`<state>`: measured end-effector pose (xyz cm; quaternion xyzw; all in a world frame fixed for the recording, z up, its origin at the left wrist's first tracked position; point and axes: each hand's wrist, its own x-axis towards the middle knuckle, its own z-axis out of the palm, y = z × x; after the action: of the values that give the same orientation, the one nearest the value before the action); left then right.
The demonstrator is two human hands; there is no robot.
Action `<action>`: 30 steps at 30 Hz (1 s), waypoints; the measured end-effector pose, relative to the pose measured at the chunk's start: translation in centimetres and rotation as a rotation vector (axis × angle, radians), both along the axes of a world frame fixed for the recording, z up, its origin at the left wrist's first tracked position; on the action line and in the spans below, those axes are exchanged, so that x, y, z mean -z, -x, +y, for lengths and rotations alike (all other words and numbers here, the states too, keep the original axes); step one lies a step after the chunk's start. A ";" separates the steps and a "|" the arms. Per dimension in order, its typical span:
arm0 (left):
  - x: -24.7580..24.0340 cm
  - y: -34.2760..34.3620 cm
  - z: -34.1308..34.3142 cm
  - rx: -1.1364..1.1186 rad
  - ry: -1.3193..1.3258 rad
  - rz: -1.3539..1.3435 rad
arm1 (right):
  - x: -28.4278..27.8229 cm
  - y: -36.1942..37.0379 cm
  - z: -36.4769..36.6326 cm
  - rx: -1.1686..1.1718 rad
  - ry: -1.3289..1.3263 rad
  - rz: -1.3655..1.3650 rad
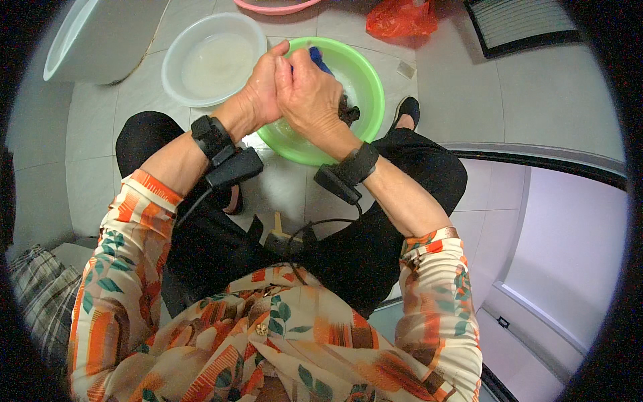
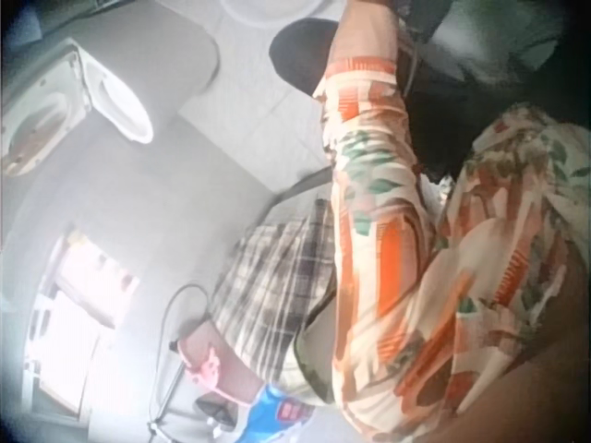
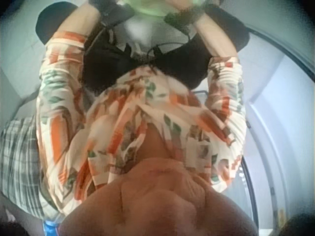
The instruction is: The person washes a blue cloth and a black garment in a green basin of soapy water by hand, scrubbing them and wringing the blue cloth out.
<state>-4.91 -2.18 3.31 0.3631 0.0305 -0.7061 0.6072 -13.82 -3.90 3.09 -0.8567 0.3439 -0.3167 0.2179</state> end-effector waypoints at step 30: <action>-0.1 2.8 -1.2 0.046 0.097 -0.018 | 4.3 4.2 -10.2 0.288 0.064 0.047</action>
<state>-7.71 -3.38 3.40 0.3401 -0.0175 -0.7173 0.6079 -18.00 -14.14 -1.18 -0.8123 0.4580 -0.3352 0.1347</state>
